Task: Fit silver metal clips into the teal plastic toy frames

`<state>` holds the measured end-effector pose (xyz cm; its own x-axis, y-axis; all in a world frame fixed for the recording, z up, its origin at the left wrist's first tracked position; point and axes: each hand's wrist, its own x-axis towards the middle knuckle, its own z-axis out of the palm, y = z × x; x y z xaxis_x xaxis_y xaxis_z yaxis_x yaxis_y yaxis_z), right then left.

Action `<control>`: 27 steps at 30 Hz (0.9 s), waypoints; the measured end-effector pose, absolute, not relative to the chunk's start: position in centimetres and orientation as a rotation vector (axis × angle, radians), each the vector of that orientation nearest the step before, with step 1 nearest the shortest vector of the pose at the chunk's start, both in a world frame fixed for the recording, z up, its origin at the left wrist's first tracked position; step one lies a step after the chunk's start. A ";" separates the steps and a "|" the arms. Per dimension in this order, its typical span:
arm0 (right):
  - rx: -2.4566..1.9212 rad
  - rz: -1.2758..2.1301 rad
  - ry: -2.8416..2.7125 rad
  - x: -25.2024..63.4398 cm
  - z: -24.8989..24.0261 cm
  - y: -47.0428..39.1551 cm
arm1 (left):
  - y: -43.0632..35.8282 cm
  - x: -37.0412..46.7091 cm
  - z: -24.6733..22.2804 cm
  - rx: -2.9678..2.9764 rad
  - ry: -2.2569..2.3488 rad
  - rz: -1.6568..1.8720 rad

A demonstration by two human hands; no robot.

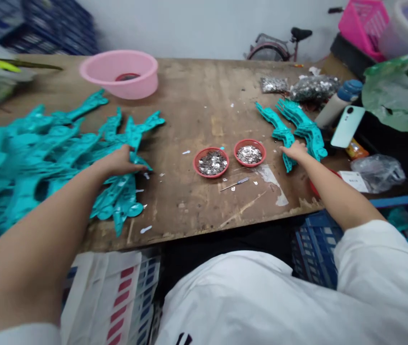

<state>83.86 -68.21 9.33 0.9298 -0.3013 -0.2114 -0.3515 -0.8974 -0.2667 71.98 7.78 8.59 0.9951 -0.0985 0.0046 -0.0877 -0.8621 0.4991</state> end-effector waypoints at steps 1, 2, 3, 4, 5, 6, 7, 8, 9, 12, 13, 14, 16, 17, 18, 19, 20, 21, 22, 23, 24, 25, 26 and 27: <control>-2.790 0.207 0.477 83.6 9.6 -68.0 | 7.4 72.2 9.5 2.616 -0.023 -0.005; -2.795 0.165 0.458 83.3 10.1 -67.8 | 7.0 72.4 10.7 2.606 0.061 0.020; -2.797 0.117 0.413 83.2 10.6 -67.6 | 6.6 72.6 12.3 2.592 0.136 0.066; -2.793 0.066 0.338 83.1 11.4 -67.3 | 5.9 72.5 14.3 2.577 0.180 0.122; -2.779 0.019 0.249 83.1 12.2 -67.0 | 5.0 72.3 16.5 2.560 0.198 0.201; -2.755 -0.017 0.158 83.0 13.2 -66.4 | 3.5 71.8 18.9 2.533 0.176 0.297; -2.730 -0.046 0.071 82.6 14.4 -65.7 | 1.4 71.1 21.3 2.493 0.099 0.343; -2.689 -0.067 -0.031 82.0 15.5 -64.7 | -1.2 70.2 23.6 2.477 -0.026 0.349; -2.624 -0.069 -0.157 80.9 16.7 -63.4 | -4.4 69.1 25.6 2.449 -0.151 0.424; -2.175 0.080 -0.728 75.4 19.9 -58.1 | -15.0 65.5 28.7 2.329 -0.317 0.666; -2.024 0.168 -0.873 73.3 20.8 -56.1 | -18.1 64.4 28.8 2.284 -0.316 0.714; -1.907 0.265 -0.963 71.3 21.4 -54.2 | -20.7 63.6 28.4 2.257 -0.314 0.736; -1.693 0.465 -0.953 68.4 22.3 -51.0 | -24.1 62.7 26.9 2.239 -0.288 0.697; -1.601 0.547 -0.889 67.5 22.4 -50.0 | -24.8 62.5 25.9 2.227 -0.270 0.639; -1.536 0.619 -0.824 67.1 22.4 -49.5 | -25.1 62.3 24.9 2.206 -0.248 0.564; -1.498 0.683 -0.758 66.9 22.2 -49.5 | -24.9 62.1 23.9 2.174 -0.228 0.482; -1.484 0.724 -0.696 67.0 22.0 -49.8 | -24.5 61.9 22.9 2.137 -0.213 0.403; -1.492 0.745 -0.644 67.2 21.7 -50.3 | -23.9 61.5 22.1 2.102 -0.201 0.327; -1.515 0.752 -0.597 67.5 21.4 -50.9 | -23.4 61.0 21.4 2.075 -0.192 0.255; -1.542 0.743 -0.554 67.8 21.1 -51.5 | -23.0 60.3 20.8 2.053 -0.183 0.183; -1.572 0.725 -0.523 68.0 20.8 -52.0 | -22.9 59.5 20.3 2.027 -0.170 0.113; -1.607 0.711 -0.507 68.2 20.4 -52.4 | -22.9 58.6 19.8 1.996 -0.150 0.053; -1.651 0.706 -0.511 68.4 20.1 -52.7 | -23.2 57.4 19.3 1.964 -0.128 0.004; -1.708 0.705 -0.539 68.5 19.7 -53.0 | -23.7 56.2 18.8 1.937 -0.112 -0.040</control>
<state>68.54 -52.96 19.65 0.7140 0.6779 -0.1749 -0.0088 -0.2411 -0.9705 56.15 -23.71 18.84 0.9949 -0.0976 0.0259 -0.0593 -0.3569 0.9323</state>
